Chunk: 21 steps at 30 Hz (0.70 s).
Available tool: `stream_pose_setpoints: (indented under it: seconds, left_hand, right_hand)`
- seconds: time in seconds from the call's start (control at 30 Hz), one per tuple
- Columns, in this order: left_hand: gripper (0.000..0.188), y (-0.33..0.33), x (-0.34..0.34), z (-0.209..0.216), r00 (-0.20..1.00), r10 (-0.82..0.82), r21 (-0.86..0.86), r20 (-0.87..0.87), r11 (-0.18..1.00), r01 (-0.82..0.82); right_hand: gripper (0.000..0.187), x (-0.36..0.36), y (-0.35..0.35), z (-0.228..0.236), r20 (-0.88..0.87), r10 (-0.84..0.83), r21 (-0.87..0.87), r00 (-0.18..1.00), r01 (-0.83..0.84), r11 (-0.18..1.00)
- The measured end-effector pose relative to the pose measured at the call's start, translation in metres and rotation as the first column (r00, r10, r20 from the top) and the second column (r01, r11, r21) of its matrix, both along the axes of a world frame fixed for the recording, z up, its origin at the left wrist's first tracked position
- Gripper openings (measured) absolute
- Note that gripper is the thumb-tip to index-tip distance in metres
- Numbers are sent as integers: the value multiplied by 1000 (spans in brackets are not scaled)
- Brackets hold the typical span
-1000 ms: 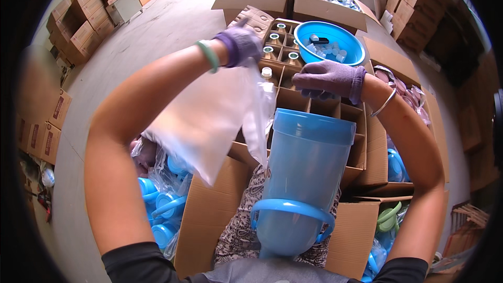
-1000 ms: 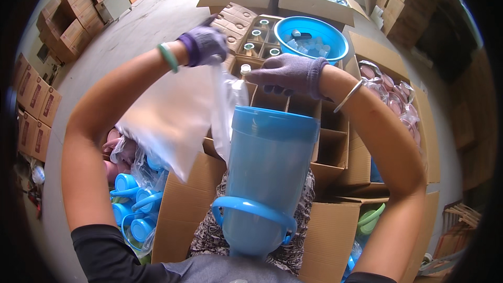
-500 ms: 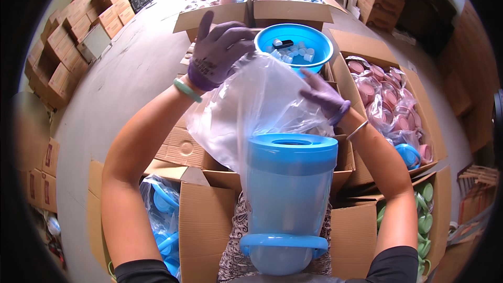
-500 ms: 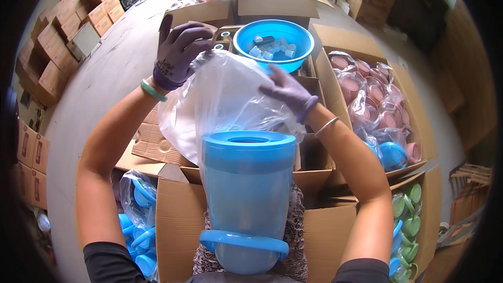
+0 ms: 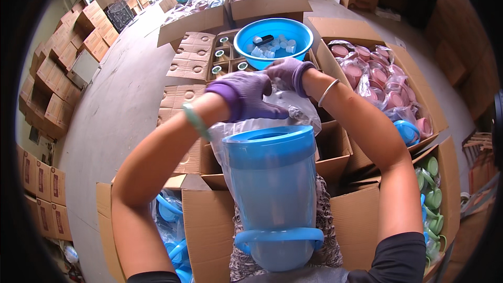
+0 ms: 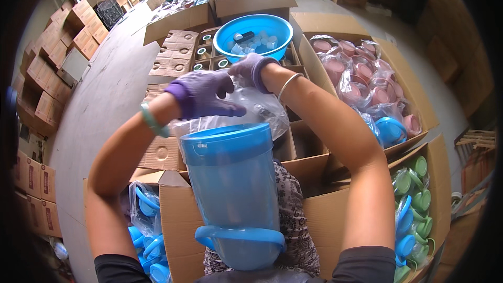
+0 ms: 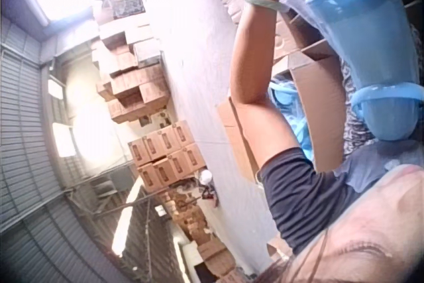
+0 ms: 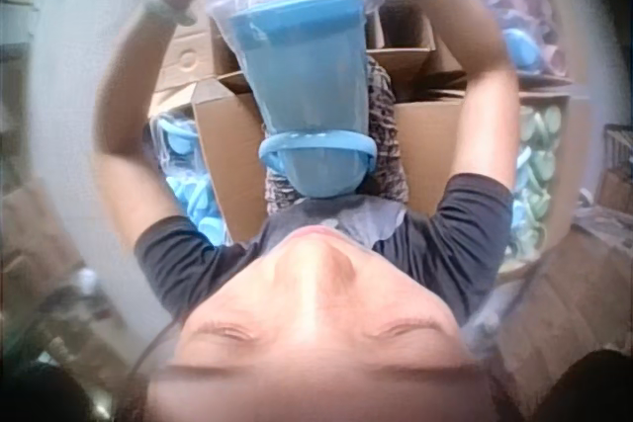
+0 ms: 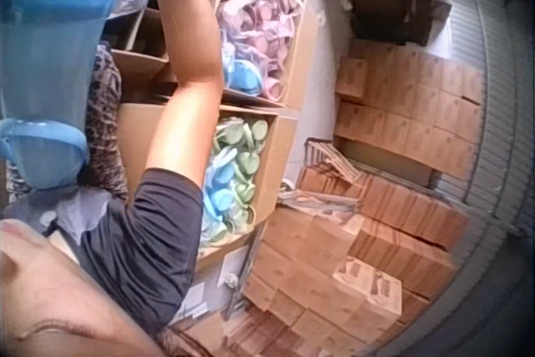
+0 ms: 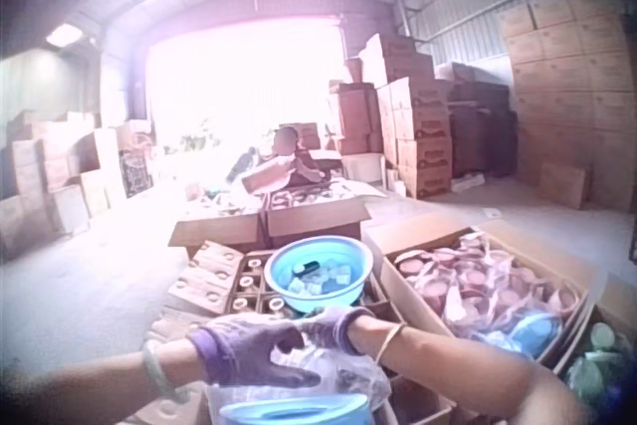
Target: The person inserts glass bottles into plastic-lined insulated jugs, secures the lids, and packs the finished jugs into cardboard boxes.
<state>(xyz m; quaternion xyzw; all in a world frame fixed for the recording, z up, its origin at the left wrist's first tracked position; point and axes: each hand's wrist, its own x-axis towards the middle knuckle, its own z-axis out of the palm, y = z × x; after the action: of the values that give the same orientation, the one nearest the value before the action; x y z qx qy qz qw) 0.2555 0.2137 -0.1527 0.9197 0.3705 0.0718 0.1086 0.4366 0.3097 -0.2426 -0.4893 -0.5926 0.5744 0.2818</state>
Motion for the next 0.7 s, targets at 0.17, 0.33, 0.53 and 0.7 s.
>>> stream_pose_setpoints:
  seconds: [0.17,0.33,0.53,0.7]
  left_hand:
    - [33,19,-38,-38,907,394,-143,150,916,-374]
    - [21,-20,-57,-48,609,587,-720,534,693,-36]
    - [13,-92,-89,-43,822,96,239,561,932,-272]
    - [12,-115,-92,-35,761,75,271,645,908,-319]
  right_hand:
    - [74,10,-78,65,-181,-3,190,984,38,981]
    - [39,39,-106,-10,52,234,290,971,-239,927]
    - [16,59,-177,12,-67,54,538,996,-10,843]
    - [13,61,-215,20,-25,11,655,1000,8,756]
